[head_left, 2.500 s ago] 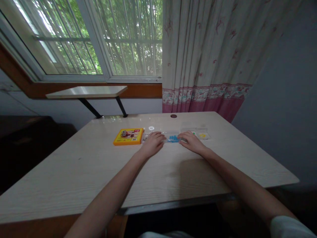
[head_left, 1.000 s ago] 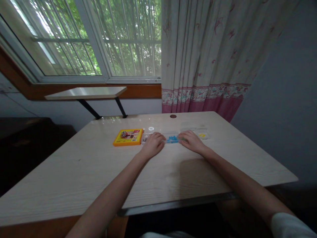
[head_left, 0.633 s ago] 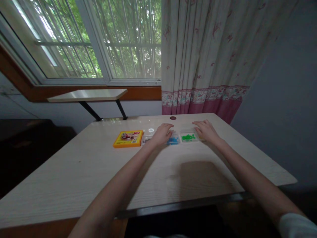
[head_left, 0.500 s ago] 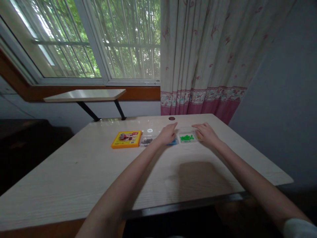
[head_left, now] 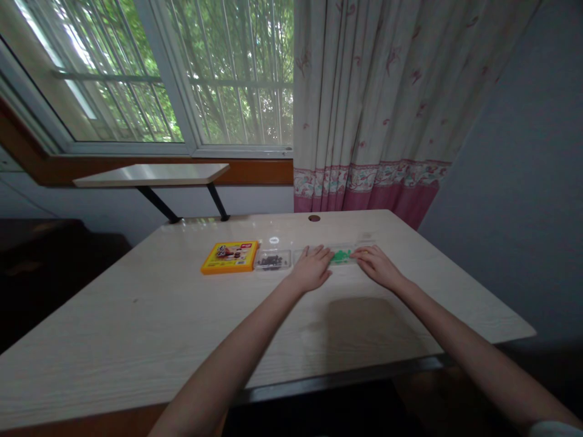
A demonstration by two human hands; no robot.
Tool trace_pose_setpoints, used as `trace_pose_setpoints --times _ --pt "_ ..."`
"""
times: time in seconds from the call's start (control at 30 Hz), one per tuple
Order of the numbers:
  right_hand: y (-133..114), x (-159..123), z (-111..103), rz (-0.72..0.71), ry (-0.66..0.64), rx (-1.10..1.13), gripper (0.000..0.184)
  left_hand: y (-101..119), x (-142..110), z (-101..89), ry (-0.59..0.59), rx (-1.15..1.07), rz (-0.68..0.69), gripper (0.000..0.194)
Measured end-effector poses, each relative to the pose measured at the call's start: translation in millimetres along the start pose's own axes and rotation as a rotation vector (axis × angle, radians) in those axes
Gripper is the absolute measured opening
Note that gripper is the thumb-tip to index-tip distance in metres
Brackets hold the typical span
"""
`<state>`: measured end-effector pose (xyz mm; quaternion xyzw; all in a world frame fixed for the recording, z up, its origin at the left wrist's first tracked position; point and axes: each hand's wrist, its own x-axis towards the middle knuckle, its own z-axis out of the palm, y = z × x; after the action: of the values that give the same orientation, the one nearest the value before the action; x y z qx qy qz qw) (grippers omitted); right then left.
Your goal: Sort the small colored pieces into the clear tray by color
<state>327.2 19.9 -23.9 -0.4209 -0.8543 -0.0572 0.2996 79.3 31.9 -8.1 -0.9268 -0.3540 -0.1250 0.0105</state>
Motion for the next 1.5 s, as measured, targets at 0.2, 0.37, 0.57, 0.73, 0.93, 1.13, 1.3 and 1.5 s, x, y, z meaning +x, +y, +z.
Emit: trace_pose_setpoints --times 0.2,0.37,0.57,0.73,0.93,1.13,1.3,1.5 --pt "3.8 -2.1 4.7 -0.002 0.013 0.032 0.028 4.5 -1.0 1.3 0.028 0.027 0.001 0.048" --pt "7.0 -4.8 6.6 -0.023 -0.001 0.038 0.029 4.6 -2.4 2.1 0.027 0.039 -0.002 0.048" --pt "3.4 -2.1 3.8 -0.005 -0.018 0.064 0.027 4.6 1.4 -0.9 0.032 0.029 -0.008 0.046" --pt "15.5 10.1 -16.9 0.151 0.162 0.085 0.023 4.2 13.9 -6.4 0.061 -0.026 -0.028 0.041" --pt "61.5 14.6 -39.8 0.236 0.138 -0.021 0.034 18.4 46.4 -2.1 0.084 -0.108 -0.039 0.056" --pt "69.3 -5.2 -37.3 0.299 0.102 -0.007 0.031 41.2 81.2 12.4 0.047 -0.170 -0.039 0.067" --pt "65.6 -14.2 -36.1 0.359 0.127 0.030 0.034 46.0 85.2 13.8 0.052 -0.191 -0.029 0.055" --pt "64.1 -23.4 -32.2 0.297 -0.006 0.041 0.028 47.4 81.8 17.7 0.047 -0.138 0.059 0.038"
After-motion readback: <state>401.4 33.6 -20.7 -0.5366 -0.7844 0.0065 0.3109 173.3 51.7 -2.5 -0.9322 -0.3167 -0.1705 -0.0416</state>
